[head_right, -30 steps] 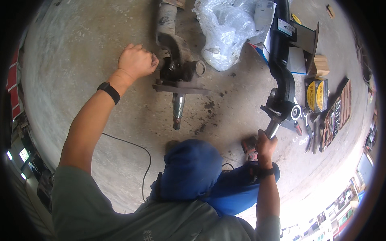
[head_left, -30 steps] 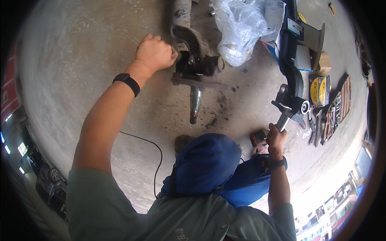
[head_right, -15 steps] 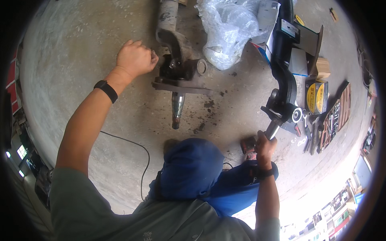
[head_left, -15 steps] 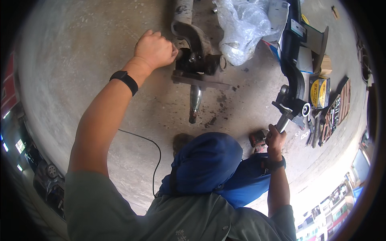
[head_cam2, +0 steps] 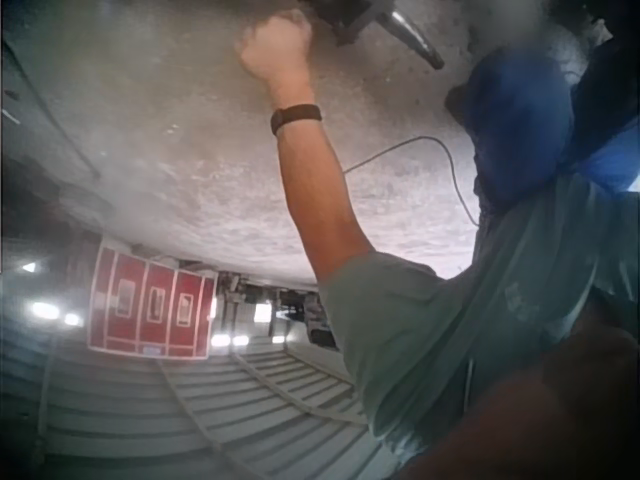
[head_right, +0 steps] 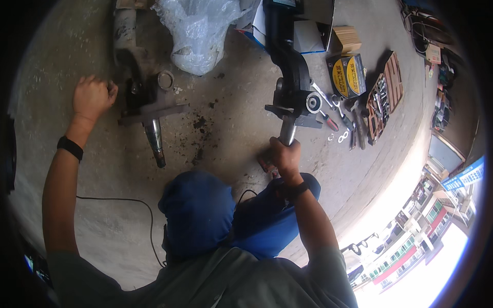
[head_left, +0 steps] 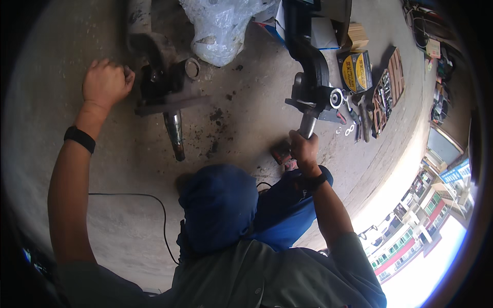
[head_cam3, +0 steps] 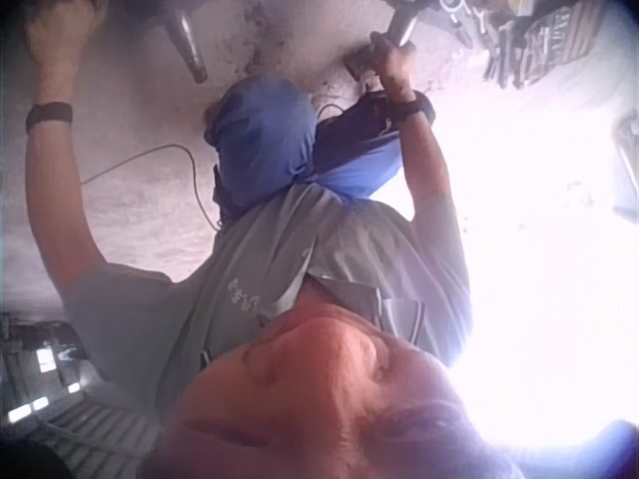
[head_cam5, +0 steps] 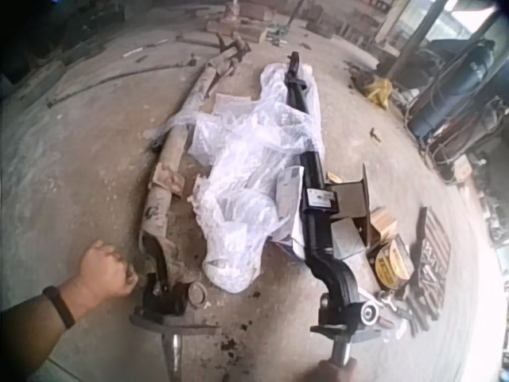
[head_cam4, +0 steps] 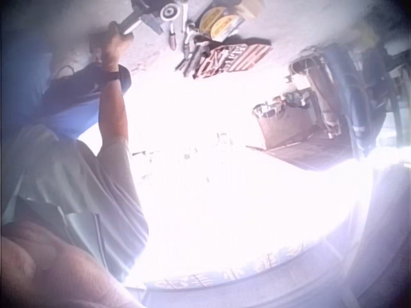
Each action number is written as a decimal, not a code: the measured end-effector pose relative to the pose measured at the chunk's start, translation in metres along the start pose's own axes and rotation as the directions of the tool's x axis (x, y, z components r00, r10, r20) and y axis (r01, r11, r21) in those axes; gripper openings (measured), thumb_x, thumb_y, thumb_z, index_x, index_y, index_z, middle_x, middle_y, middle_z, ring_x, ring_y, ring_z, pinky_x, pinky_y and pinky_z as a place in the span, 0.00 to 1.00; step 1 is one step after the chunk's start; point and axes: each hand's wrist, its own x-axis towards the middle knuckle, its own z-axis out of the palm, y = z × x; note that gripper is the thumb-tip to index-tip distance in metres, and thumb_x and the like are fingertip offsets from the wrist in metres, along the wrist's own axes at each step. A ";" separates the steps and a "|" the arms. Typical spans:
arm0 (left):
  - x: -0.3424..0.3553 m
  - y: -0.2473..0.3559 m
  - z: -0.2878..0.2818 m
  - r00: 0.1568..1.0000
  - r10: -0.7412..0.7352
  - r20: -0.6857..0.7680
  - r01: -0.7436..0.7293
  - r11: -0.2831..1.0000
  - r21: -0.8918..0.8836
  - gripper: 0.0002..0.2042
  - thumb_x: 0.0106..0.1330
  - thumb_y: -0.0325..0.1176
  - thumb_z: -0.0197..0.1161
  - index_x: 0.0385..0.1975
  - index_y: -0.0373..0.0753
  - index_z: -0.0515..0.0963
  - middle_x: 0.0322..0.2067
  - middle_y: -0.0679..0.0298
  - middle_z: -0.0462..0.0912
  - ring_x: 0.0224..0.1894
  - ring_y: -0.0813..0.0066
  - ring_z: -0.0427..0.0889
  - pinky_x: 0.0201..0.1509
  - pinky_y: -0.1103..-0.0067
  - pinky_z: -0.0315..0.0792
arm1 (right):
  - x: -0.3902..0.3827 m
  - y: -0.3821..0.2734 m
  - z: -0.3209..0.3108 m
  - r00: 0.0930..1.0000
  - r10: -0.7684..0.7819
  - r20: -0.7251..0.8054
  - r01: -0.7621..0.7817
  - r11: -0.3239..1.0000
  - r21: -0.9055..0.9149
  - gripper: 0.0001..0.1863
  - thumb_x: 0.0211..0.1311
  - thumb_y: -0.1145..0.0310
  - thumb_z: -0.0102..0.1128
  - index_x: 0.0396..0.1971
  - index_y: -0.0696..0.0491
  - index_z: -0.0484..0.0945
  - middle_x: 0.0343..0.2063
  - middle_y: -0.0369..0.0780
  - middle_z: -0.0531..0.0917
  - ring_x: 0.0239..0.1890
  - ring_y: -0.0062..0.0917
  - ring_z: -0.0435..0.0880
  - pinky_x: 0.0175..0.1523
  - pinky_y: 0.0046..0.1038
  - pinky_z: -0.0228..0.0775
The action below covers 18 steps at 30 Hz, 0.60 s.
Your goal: The person assembles a steering knuckle component by fitting pieces together and then uses a power drill to tighten bolts on a second identical assembly.
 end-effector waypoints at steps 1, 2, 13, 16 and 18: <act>0.000 -0.001 0.002 1.000 0.015 -0.017 -0.015 1.000 0.016 0.14 0.58 0.44 0.60 0.13 0.49 0.81 0.17 0.66 0.81 0.29 0.68 0.80 0.38 0.70 0.72 | -0.001 -0.001 0.001 1.000 0.005 -0.007 -0.005 1.000 -0.011 0.12 0.56 0.69 0.63 0.17 0.50 0.71 0.12 0.30 0.70 0.10 0.15 0.67 0.15 0.23 0.56; -0.001 -0.001 0.003 1.000 0.015 -0.014 -0.015 1.000 0.016 0.14 0.58 0.44 0.60 0.13 0.49 0.81 0.17 0.66 0.81 0.29 0.68 0.80 0.38 0.70 0.72 | -0.001 -0.001 0.001 1.000 0.007 -0.005 -0.007 1.000 -0.012 0.12 0.56 0.69 0.63 0.17 0.50 0.71 0.12 0.30 0.70 0.10 0.15 0.67 0.15 0.23 0.56; -0.001 -0.002 0.012 0.996 0.018 -0.092 -0.011 0.997 0.078 0.15 0.56 0.45 0.59 0.09 0.49 0.81 0.15 0.68 0.81 0.26 0.73 0.80 0.35 0.74 0.69 | 0.007 0.013 -0.006 0.998 -0.058 -0.003 0.057 0.997 -0.050 0.13 0.57 0.69 0.63 0.18 0.49 0.69 0.11 0.29 0.68 0.09 0.15 0.64 0.14 0.23 0.51; -0.003 -0.004 0.014 0.999 0.005 -0.045 -0.004 1.000 0.023 0.14 0.55 0.45 0.60 0.11 0.52 0.82 0.15 0.69 0.82 0.27 0.73 0.80 0.36 0.75 0.69 | 0.027 0.046 -0.018 0.943 -0.322 0.085 0.331 0.933 -0.141 0.12 0.58 0.70 0.63 0.19 0.49 0.70 0.11 0.29 0.68 0.08 0.15 0.64 0.13 0.22 0.50; -0.002 -0.003 0.015 1.000 -0.003 -0.028 0.004 1.000 0.028 0.13 0.55 0.45 0.60 0.11 0.52 0.82 0.16 0.69 0.82 0.27 0.73 0.80 0.37 0.75 0.69 | 0.027 0.046 -0.017 0.943 -0.322 0.081 0.331 0.932 -0.150 0.12 0.58 0.70 0.63 0.19 0.49 0.69 0.11 0.29 0.67 0.08 0.15 0.63 0.13 0.22 0.50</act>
